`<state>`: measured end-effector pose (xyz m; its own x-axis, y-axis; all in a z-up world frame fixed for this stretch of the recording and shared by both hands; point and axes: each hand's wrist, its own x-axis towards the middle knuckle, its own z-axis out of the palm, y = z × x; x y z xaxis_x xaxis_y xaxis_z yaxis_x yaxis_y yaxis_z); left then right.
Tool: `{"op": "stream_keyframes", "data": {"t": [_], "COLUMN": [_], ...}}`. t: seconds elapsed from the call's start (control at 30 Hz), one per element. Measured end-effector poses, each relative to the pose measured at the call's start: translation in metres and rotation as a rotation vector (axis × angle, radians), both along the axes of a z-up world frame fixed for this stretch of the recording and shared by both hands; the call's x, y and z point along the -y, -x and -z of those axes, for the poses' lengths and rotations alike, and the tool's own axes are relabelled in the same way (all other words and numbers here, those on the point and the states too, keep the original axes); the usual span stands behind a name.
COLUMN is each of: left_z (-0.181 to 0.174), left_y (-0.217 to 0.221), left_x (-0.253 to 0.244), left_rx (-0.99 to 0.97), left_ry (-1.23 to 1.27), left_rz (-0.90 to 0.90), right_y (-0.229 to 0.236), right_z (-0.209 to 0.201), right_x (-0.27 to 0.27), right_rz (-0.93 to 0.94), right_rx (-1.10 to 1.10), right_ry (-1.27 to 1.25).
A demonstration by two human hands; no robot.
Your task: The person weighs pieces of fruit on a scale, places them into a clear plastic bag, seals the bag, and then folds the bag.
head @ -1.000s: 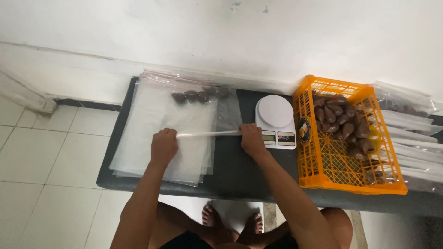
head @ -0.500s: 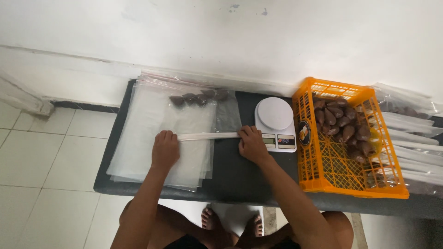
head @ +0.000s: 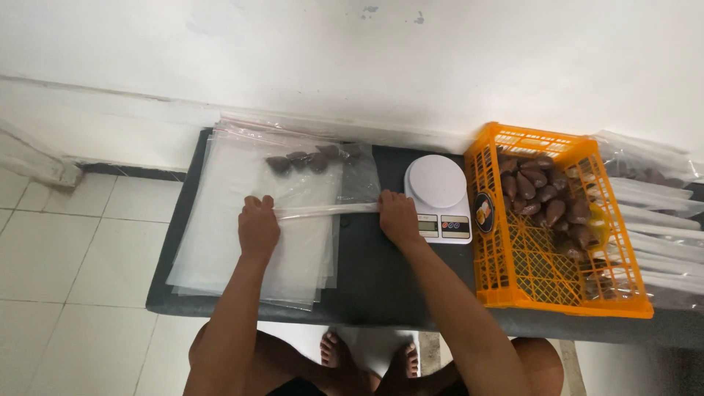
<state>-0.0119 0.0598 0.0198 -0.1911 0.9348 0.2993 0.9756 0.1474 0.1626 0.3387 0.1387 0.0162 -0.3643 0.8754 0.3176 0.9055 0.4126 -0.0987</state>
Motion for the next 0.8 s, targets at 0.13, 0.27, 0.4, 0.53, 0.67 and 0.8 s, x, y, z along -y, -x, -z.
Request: {"op": "stream_keyframes", "data": {"t": [0.13, 0.27, 0.4, 0.53, 0.67, 0.8], "left_z": [-0.002, -0.003, 0.015, 0.016, 0.001, 0.0], "left_y": [-0.003, -0.004, 0.003, 0.01, 0.009, 0.007], "left_x": [0.004, 0.006, 0.006, -0.003, -0.008, -0.013], "left_rx": [-0.216, -0.295, -0.256, -0.164, -0.146, -0.219], "left_ry": [0.028, -0.047, -0.014, -0.001, -0.003, -0.022], "left_rz": [0.028, 0.155, 0.187, 0.148, 0.064, 0.051], "right_y": [0.005, 0.005, -0.002, -0.003, 0.001, 0.007], "right_z": [-0.006, -0.04, -0.039, -0.008, 0.002, 0.009], "right_x": [0.005, 0.023, 0.021, -0.002, -0.014, -0.018], "right_rz": [0.0, -0.082, -0.153, -0.095, 0.042, 0.052], "right_rx": [0.047, -0.068, -0.087, -0.076, -0.089, -0.001], "right_ry": [-0.097, -0.084, -0.013, -0.004, 0.012, -0.098]}}
